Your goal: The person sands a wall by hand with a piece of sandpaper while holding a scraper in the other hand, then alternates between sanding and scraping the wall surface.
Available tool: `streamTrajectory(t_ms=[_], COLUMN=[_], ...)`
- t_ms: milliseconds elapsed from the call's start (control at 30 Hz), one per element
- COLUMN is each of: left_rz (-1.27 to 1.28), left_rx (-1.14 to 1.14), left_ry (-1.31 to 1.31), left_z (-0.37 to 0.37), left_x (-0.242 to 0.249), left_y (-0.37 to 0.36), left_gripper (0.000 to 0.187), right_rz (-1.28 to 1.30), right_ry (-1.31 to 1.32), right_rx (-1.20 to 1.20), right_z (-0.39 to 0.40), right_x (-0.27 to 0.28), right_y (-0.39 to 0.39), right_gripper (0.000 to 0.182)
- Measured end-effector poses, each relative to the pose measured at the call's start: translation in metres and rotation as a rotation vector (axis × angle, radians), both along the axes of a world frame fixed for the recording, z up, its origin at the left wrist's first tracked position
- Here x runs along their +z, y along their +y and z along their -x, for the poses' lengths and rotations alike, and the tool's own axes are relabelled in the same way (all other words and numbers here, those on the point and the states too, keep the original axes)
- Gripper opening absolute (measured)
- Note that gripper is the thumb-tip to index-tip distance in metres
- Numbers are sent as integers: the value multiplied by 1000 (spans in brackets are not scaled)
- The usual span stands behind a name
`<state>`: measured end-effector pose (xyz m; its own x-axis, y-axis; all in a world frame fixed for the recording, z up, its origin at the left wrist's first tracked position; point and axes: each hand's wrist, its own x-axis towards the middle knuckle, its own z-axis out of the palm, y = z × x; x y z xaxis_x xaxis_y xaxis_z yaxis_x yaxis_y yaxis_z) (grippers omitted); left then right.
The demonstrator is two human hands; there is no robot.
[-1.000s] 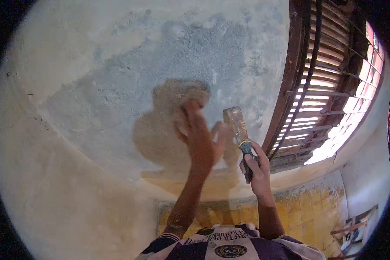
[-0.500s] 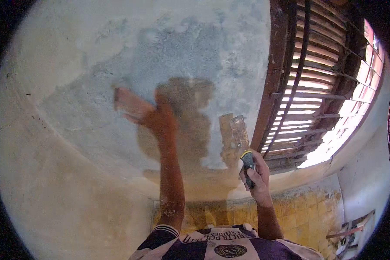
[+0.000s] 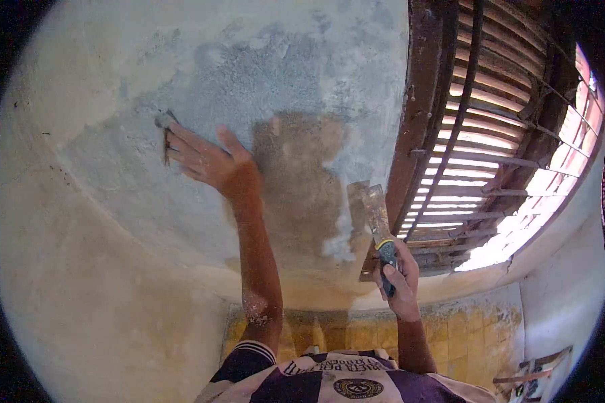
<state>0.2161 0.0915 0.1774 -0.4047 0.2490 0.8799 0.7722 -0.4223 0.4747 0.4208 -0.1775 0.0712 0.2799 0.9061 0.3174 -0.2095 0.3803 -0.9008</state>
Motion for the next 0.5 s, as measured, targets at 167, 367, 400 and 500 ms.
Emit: streamTrajectory(t_ms=[167, 367, 400, 500], left_rz=[129, 105, 72, 29], left_rx=[-60, -120, -110, -200], left_ry=[313, 40, -35, 14], left_z=[-61, -18, -6, -35], left_x=[-24, -25, -24, -20], left_y=[-59, -34, -26, -48], left_gripper=[75, 74, 76, 76], right_rz=[4, 46, 65, 56], right_ry=[1, -58, -50, -52], right_rx=[-26, 3, 3, -50], right_z=[-5, -19, -23, -23], right_x=[-12, -10, -13, -19], right_y=[5, -5, -9, -11], right_gripper=[66, 66, 65, 63])
